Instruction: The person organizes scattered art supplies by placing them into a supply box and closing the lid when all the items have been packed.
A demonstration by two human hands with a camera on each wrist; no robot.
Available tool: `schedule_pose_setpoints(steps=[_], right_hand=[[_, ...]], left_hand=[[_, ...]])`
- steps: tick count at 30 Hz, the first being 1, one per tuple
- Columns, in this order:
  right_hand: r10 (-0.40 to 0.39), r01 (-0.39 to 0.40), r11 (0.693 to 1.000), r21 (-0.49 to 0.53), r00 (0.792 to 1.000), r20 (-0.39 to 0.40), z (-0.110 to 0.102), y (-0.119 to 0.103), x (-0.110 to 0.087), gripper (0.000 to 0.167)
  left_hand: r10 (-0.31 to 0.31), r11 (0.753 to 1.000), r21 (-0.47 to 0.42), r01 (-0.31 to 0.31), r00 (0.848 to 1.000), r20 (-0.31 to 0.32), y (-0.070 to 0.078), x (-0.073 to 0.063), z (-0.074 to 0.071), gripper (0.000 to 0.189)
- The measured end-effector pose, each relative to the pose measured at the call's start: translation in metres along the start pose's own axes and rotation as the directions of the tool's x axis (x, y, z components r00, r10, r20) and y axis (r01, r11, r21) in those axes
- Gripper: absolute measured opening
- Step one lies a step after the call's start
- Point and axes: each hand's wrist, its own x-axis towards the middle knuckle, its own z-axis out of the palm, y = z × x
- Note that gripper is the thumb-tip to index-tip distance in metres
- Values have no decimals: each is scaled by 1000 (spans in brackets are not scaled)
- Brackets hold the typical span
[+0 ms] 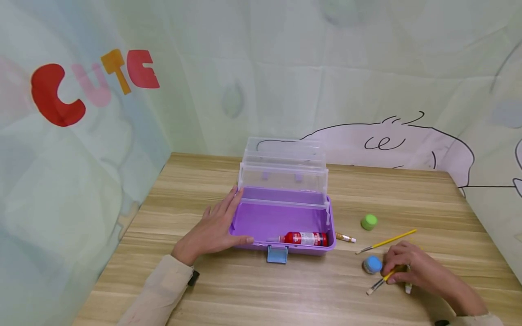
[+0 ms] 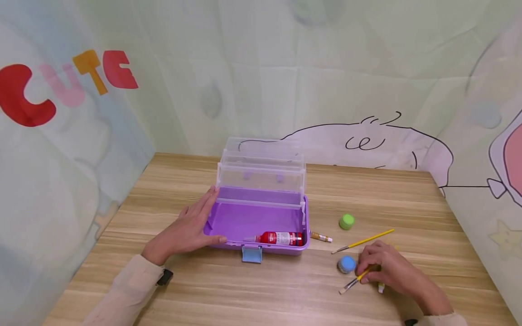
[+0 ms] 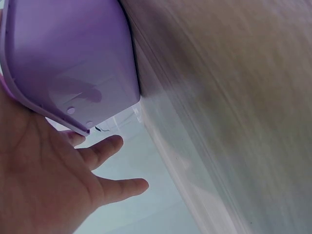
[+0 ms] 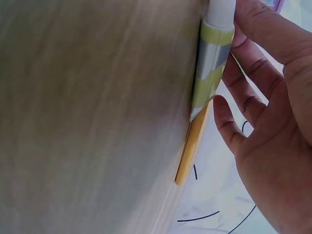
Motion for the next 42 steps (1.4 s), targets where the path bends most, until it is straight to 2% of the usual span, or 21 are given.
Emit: schedule_pose_setpoints(steps=[14, 21, 42], right_hand=[[31, -30, 999, -21, 998, 52, -3, -4, 1, 35], [36, -38, 999, 32, 997, 66, -8, -4, 1, 38], [15, -18, 996, 93, 999, 32, -15, -10, 2, 42]], left_hand=[[0, 1000, -3, 0, 1000, 5, 0, 0, 0, 123], [-4, 1000, -5, 4, 1000, 6, 1, 0, -1, 123], [-6, 1000, 2, 6, 1000, 5, 2, 0, -1, 122]])
